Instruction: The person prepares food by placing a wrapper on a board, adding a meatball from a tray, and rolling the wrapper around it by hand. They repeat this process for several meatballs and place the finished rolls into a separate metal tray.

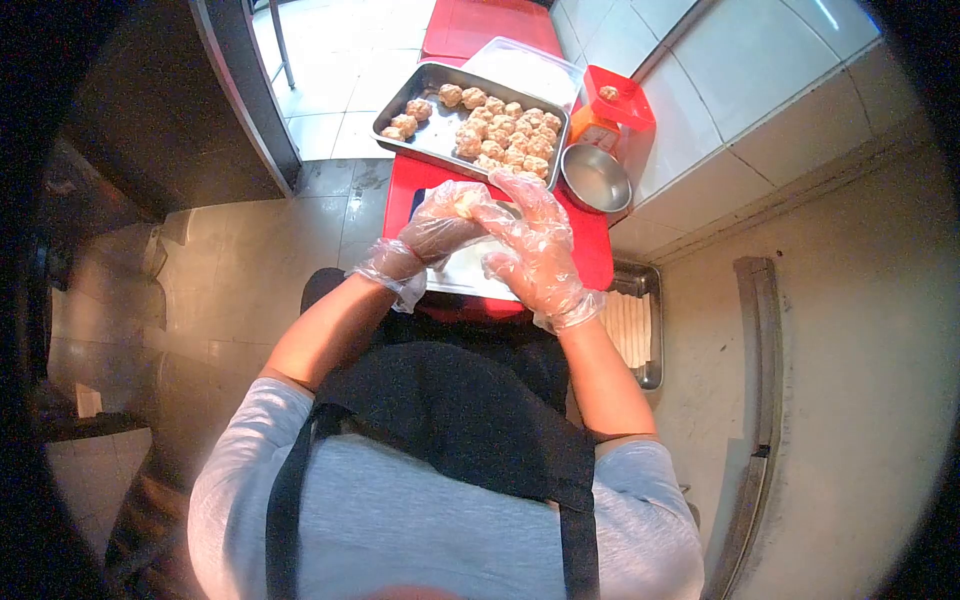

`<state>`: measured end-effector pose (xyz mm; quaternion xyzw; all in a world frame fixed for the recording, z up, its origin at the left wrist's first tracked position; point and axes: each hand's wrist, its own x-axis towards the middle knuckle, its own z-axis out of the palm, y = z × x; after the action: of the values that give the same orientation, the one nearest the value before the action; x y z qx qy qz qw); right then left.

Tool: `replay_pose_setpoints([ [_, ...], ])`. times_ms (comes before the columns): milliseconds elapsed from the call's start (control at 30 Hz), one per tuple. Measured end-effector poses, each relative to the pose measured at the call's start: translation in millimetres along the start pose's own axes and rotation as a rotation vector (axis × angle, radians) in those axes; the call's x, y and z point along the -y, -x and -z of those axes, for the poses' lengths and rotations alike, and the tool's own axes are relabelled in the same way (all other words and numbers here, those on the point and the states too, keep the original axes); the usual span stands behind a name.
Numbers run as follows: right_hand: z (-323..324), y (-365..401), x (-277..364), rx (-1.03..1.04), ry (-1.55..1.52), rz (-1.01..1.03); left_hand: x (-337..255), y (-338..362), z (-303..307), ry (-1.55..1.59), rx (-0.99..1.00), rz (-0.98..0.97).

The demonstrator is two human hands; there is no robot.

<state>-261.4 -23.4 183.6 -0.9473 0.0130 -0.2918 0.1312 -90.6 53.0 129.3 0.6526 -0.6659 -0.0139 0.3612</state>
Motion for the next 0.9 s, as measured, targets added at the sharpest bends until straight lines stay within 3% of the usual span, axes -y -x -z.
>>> replay_pose_setpoints([
  [300,10,-5,14,0.055,0.177,-0.033,-4,-3,-5,-0.072,-0.006,-0.174],
  [400,7,-7,11,0.075,0.163,0.006,-4,0,-4,-0.025,-0.008,-0.225],
  [433,5,-7,8,0.038,-0.036,-0.089,-8,1,2,0.018,-0.022,-0.247],
  [500,1,-6,1,-0.032,-0.436,-0.278,-13,4,17,0.409,0.129,-0.026],
  [567,1,-6,-4,-0.073,-0.406,-0.231,-19,1,28,0.565,0.241,0.12],
  [633,-1,-3,-8,-0.061,-0.362,-0.161,-21,0,33,0.708,0.302,0.218],
  [733,-6,0,-8,-0.014,-0.235,-0.155,-24,1,34,0.967,0.283,0.201],
  [900,13,0,6,0.152,0.197,0.003,-21,-4,40,0.907,0.415,0.39],
])
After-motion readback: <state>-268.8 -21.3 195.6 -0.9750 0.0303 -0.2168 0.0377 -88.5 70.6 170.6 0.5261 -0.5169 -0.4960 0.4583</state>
